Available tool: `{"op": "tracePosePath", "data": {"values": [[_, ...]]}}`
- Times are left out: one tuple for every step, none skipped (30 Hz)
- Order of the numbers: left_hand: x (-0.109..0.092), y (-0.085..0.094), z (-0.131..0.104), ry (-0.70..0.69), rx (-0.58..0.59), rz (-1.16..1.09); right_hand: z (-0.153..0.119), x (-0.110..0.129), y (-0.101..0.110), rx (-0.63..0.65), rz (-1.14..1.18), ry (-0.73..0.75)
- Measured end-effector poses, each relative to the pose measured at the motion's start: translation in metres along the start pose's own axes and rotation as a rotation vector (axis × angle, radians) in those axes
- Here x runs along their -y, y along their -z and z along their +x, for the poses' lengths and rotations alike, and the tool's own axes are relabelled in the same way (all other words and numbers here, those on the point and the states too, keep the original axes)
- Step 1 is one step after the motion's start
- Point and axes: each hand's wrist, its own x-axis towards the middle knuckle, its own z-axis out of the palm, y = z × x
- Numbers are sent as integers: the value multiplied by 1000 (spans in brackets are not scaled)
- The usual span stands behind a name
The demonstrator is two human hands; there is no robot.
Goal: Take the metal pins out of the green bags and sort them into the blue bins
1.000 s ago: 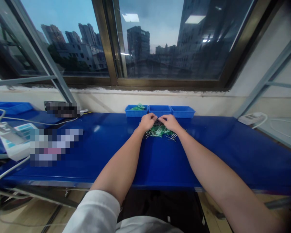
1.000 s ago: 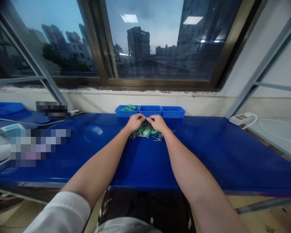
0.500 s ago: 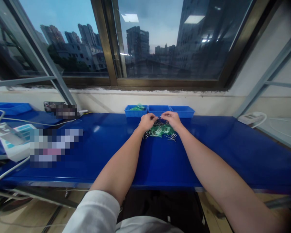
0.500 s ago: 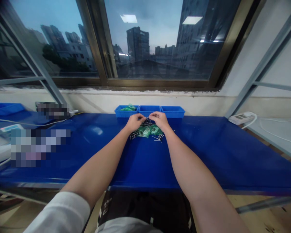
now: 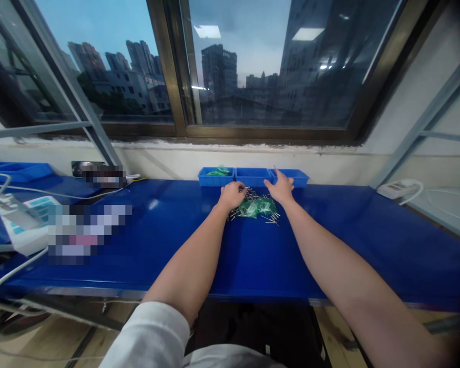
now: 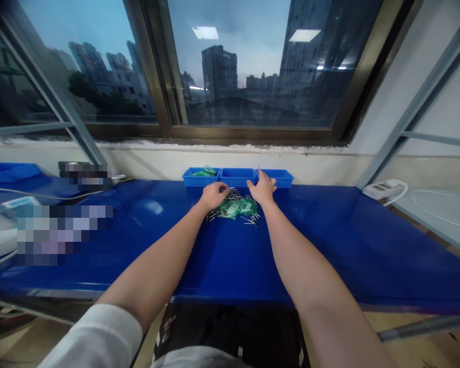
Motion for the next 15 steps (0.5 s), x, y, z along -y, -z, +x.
{"op": "tracePosePath", "data": {"values": [[-1, 0, 0, 7, 2, 9, 1, -1, 0, 19, -14, -14], [-1, 0, -1, 11, 5, 15, 1, -2, -1, 43, -23, -28], [-1, 0, -1, 13, 7, 20, 2, -3, -1, 68, -29, -40], [-1, 0, -1, 14, 10, 26, 2, -5, -2, 92, -30, -48], [-1, -1, -1, 15, 12, 33, 2, -6, -2, 108, -27, -50], [-1, -1, -1, 16, 15, 42, 2, -6, -2, 113, -21, -45], [-1, -1, -1, 15, 19, 52, 1, -7, -3, 103, -15, -33], [-1, -1, -1, 13, 25, 63, 1, -6, -3, 83, -9, -14], [0, -1, -1, 11, 34, 73, 0, -6, -4, 60, -4, 13], [0, -2, -1, 8, 46, 83, 0, -4, -4, 44, 0, 48], [1, -2, -1, 3, 60, 92, -1, -3, -5, 44, 3, 87], [1, -2, -1, -2, 74, 100, -3, -1, -6, 65, 2, 127], [2, -3, -1, -6, 87, 108, -5, 1, -7, 106, -3, 166], [2, -3, -1, -12, 99, 114, -7, 3, -9, 161, -16, 199], [2, -3, -1, -20, 111, 120, -10, 5, -10, 224, -37, 224]]}}
